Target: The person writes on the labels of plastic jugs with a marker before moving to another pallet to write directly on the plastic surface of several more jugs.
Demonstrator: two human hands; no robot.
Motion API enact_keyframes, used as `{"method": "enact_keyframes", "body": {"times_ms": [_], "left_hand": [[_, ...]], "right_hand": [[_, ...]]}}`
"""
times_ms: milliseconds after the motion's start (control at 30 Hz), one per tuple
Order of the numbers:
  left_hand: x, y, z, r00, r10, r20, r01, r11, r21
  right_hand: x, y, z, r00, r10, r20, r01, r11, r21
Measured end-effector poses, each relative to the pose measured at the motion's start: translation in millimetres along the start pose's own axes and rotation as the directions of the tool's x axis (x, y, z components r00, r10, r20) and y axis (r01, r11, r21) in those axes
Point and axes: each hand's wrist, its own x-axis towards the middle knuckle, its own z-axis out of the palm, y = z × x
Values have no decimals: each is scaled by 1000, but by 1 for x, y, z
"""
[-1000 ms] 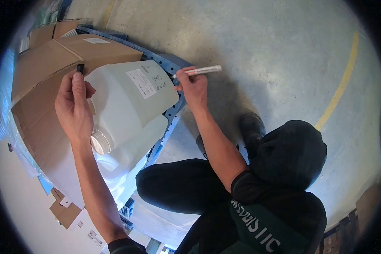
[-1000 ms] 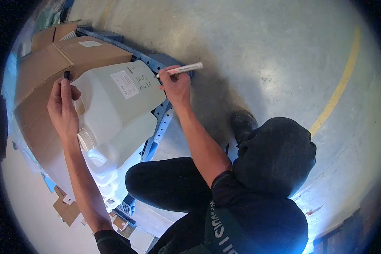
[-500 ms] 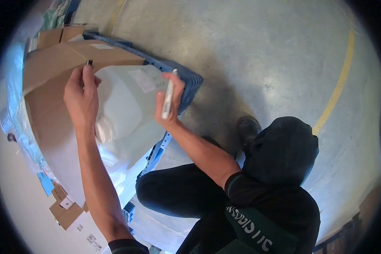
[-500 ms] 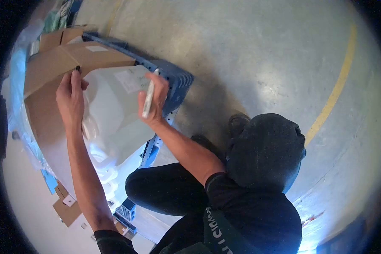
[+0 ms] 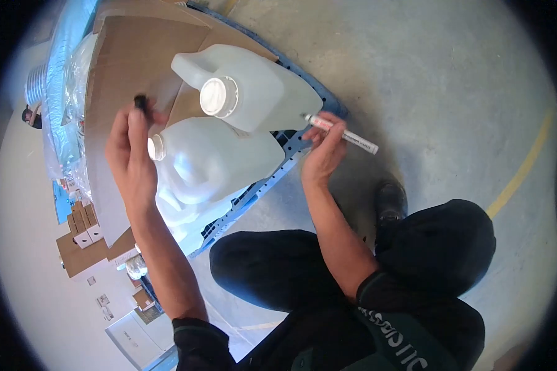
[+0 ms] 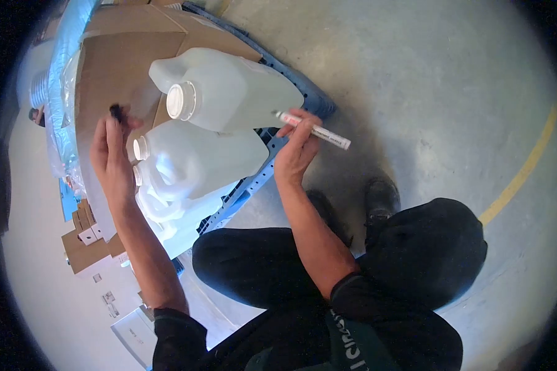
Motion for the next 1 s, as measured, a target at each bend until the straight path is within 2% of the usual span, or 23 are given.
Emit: {"method": "enact_keyframes", "body": {"times_ms": [33, 67, 133, 167, 200, 267, 300, 333, 400, 433, 533, 667, 800, 900, 967, 1000], "left_hand": [[-11, -7, -5, 1000, 5, -15, -4, 998, 69], [-21, -13, -7, 1000, 9, -9, -8, 998, 66], [-37, -25, -8, 1000, 20, -14, -19, 999, 29], [-43, -31, -5, 1000, 14, -22, -14, 1000, -17], [-48, -37, 3, 1000, 15, -22, -16, 999, -29], [-60, -44, 14, 995, -100, -10, 100, 995, 29], [-64, -43, 13, 992, -121, -17, 122, 988, 92], [-65, -41, 15, 991, -129, -18, 130, 988, 87], [-71, -38, 19, 985, -123, -122, 137, 983, 120], [-72, -38, 21, 986, -118, -118, 134, 982, 137], [-72, -31, 27, 984, -136, -112, 160, 955, 248], [-73, -27, 32, 983, -135, -127, 172, 918, 357], [-72, -25, 33, 982, -140, -129, 177, 920, 349], [-71, -24, 34, 974, -194, -115, 222, 916, 333], [-71, -25, 34, 980, -150, -127, 185, 923, 338], [-70, -26, 34, 980, -152, -126, 186, 923, 338]], "right_hand": [[-11, 0, -7, 985, 160, 69, -162, 987, 11], [-20, 0, -10, 986, 158, 63, -159, 987, 11], [-37, 2, -13, 930, 303, 208, -297, 953, -60], [-43, 4, -9, 909, 331, 255, -357, 932, 63], [-44, 5, -5, 912, 324, 252, -348, 936, 57], [-44, 6, -1, 794, 487, 364, -571, 803, 172], [-42, 10, -1, 749, 502, 433, -621, 759, 195], [-39, 13, -1, 747, 506, 430, -622, 760, 186], [-34, 17, 1, 750, 379, 542, -481, 875, 53], [-29, 19, 2, 762, 347, 547, -396, 918, -30], [-27, 14, 10, 725, 404, 558, -407, 905, -127], [-27, 15, 16, 735, 390, 555, -355, 918, -175], [-24, 20, 11, 735, 367, 570, -314, 929, -194], [-22, 20, 10, 694, 392, 604, -298, 920, -255], [-28, 24, 16, 767, 359, 531, -333, 931, -149], [-27, 24, 15, 768, 361, 530, -334, 931, -150]]}}
